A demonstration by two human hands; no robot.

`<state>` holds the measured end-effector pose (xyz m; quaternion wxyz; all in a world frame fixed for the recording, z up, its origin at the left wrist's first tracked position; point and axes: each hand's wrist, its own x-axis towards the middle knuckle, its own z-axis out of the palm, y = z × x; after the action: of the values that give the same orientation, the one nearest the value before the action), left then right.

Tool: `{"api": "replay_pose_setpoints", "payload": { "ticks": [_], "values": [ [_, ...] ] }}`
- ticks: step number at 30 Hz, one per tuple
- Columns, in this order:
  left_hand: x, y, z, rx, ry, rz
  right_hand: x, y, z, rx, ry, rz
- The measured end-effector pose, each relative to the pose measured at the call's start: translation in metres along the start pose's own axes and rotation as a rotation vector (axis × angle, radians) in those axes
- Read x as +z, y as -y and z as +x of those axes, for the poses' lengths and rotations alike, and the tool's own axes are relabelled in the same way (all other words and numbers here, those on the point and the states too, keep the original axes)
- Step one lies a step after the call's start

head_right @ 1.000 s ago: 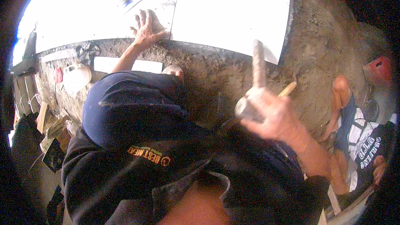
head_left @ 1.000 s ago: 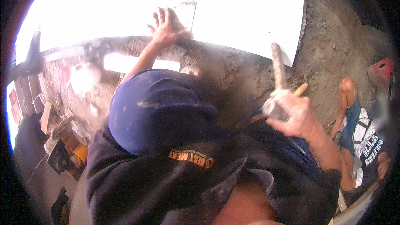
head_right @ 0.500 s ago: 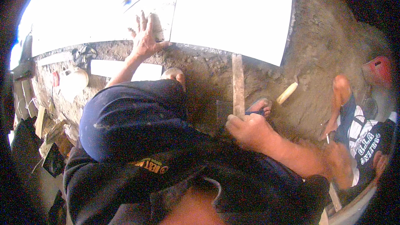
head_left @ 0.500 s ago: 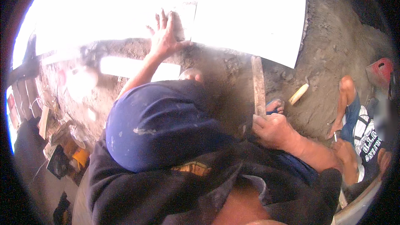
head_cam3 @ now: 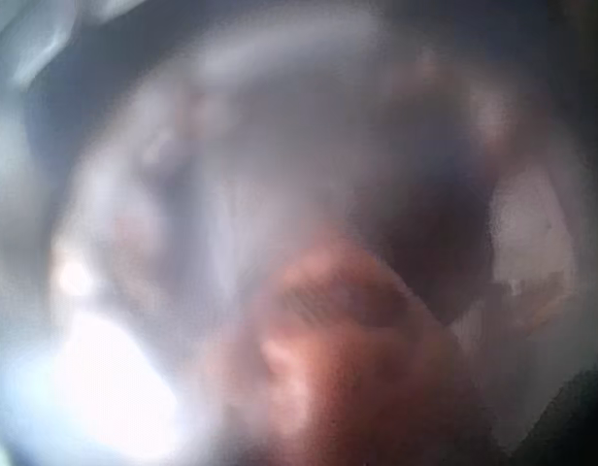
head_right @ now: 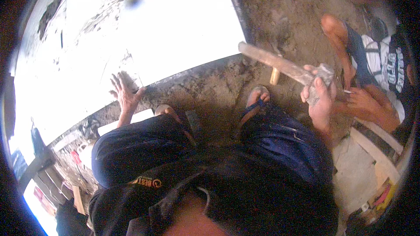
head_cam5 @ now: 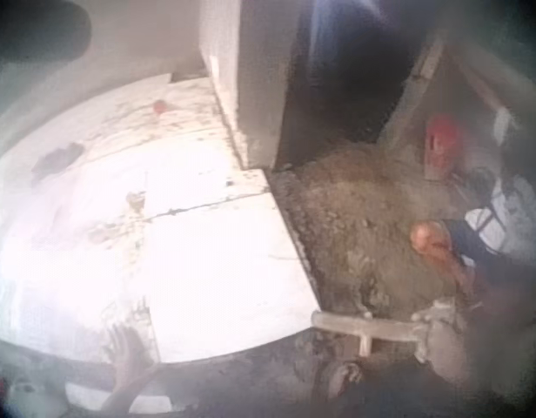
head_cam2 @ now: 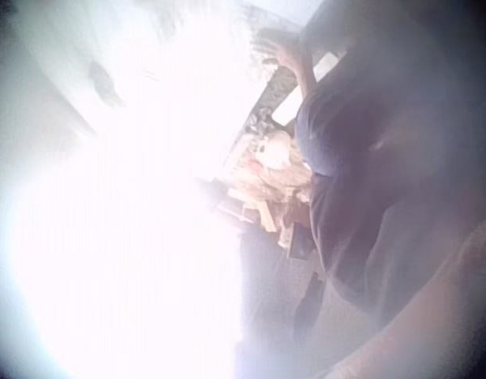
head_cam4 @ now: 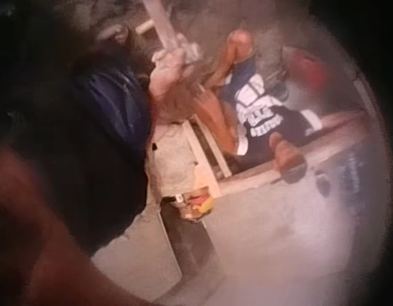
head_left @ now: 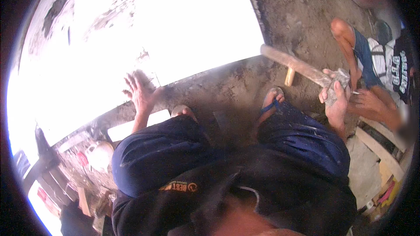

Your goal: The person places a large white ceramic tile onto a prepared floor surface. They press the tile down by hand and then use a hammer to tap it into place, ensuring it is level and secure.

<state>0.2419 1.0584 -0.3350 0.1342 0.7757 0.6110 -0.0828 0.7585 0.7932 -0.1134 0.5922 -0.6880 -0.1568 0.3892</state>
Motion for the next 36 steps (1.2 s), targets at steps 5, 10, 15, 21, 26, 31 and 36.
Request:
{"api": "replay_pose_setpoints", "payload": {
  "ticks": [5, 10, 15, 21, 26, 31, 36],
  "values": [
    [0.017, 0.017, 0.003, 0.107, -0.065, -0.038, -0.086, -0.089, 0.005, 0.154, -0.274, 0.568],
    [0.013, 0.019, 0.002, 0.141, -0.104, -0.095, -0.103, -0.124, 0.005, 0.274, -0.292, 0.544],
    [0.008, 0.015, 0.002, 0.144, -0.119, -0.085, -0.055, -0.139, 0.025, 0.419, -0.308, 0.598],
    [0.007, 0.016, -0.005, 0.140, -0.143, -0.085, -0.064, -0.115, 0.022, 0.357, -0.261, 0.485],
    [0.008, 0.009, 0.001, 0.182, -0.132, -0.098, -0.117, -0.104, -0.005, 0.317, -0.416, 0.420],
    [0.012, 0.009, -0.001, 0.187, -0.114, -0.088, -0.079, -0.116, 0.005, -0.082, -0.278, -0.320],
    [0.006, 0.011, 0.003, 0.168, -0.157, -0.046, -0.121, -0.127, 0.015, 0.386, -0.345, 0.499]
  ]
}}
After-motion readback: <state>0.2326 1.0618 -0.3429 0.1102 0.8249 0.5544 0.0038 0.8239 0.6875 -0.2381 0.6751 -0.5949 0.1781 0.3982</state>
